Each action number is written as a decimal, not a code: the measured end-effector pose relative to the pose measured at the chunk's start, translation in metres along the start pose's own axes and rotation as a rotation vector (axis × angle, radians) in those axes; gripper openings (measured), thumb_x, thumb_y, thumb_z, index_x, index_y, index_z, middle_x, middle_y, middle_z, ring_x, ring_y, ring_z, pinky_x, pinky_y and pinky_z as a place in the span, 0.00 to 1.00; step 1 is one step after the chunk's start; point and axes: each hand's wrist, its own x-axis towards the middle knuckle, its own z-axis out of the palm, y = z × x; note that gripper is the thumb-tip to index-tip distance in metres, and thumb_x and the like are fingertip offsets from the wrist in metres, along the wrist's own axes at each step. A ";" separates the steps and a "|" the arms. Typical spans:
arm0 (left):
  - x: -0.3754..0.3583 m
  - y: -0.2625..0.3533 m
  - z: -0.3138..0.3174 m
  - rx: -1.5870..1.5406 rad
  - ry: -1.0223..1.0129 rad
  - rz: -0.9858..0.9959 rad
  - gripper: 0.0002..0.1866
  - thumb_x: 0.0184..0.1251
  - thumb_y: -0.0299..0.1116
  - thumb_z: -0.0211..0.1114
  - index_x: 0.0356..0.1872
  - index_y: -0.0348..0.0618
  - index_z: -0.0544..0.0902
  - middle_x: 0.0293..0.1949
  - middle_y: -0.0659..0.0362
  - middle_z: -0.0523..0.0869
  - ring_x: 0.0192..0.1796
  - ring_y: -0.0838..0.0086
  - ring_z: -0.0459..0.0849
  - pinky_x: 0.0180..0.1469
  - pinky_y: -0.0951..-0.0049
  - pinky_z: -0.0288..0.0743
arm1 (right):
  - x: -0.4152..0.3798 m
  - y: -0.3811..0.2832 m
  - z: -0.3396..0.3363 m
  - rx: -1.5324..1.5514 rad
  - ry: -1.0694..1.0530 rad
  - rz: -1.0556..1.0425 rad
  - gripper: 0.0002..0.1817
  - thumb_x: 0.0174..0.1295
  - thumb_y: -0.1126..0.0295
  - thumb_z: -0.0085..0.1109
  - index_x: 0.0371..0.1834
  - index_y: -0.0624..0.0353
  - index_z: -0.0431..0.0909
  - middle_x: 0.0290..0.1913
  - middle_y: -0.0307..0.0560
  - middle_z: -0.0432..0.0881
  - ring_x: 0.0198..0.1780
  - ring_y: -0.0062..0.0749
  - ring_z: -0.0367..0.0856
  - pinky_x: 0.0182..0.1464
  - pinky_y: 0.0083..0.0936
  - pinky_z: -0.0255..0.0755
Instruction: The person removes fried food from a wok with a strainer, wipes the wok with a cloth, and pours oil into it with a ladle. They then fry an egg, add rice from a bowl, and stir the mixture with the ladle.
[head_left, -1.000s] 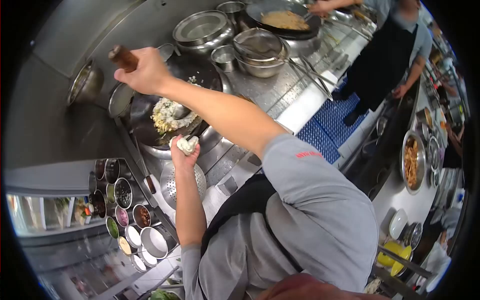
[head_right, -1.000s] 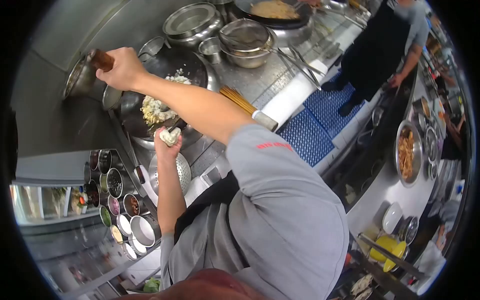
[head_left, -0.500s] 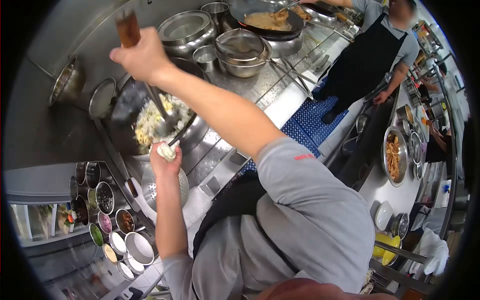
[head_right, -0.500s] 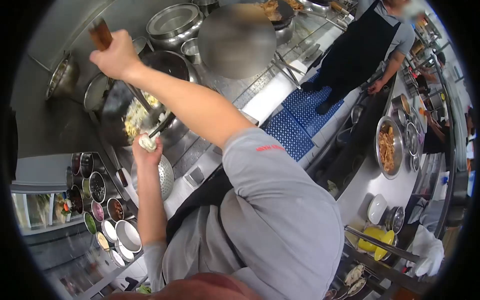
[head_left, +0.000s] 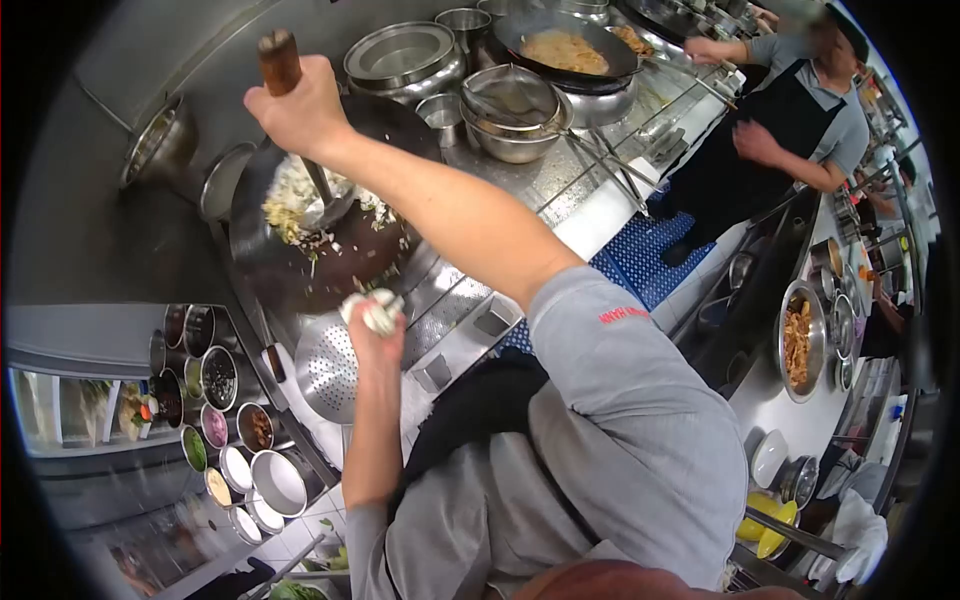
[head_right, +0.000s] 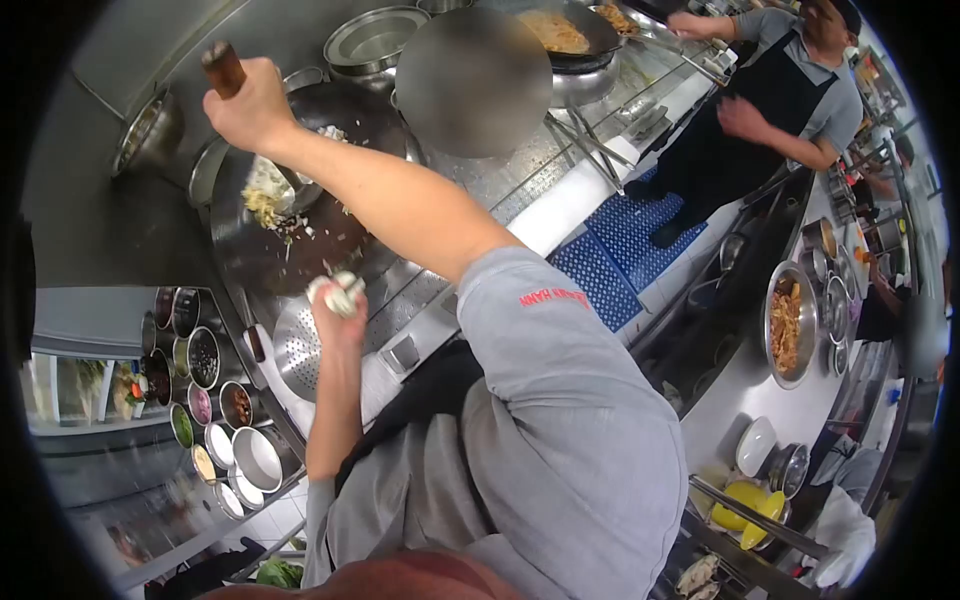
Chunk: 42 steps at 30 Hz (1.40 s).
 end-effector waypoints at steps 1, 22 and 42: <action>-0.015 -0.010 -0.009 0.030 -0.013 0.006 0.06 0.55 0.30 0.55 0.35 0.49 0.76 0.31 0.59 0.82 0.31 0.68 0.81 0.22 0.72 0.75 | 0.010 -0.013 -0.006 -0.024 -0.030 0.055 0.16 0.48 0.73 0.61 0.11 0.62 0.65 0.11 0.37 0.67 0.15 0.20 0.65 0.20 0.26 0.63; 0.071 0.030 0.013 0.131 0.086 -0.080 0.09 0.56 0.39 0.61 0.33 0.47 0.78 0.27 0.60 0.81 0.27 0.67 0.83 0.22 0.67 0.76 | -0.037 0.005 0.015 0.370 -0.228 0.078 0.15 0.56 0.79 0.63 0.17 0.59 0.67 0.11 0.39 0.69 0.11 0.21 0.67 0.15 0.21 0.63; 0.080 0.035 0.005 0.149 -0.065 -0.098 0.08 0.56 0.38 0.61 0.34 0.50 0.77 0.32 0.59 0.82 0.36 0.61 0.84 0.31 0.61 0.79 | -0.007 0.000 -0.030 -0.058 -0.006 0.009 0.18 0.50 0.70 0.70 0.13 0.59 0.68 0.15 0.30 0.67 0.19 0.14 0.62 0.23 0.21 0.60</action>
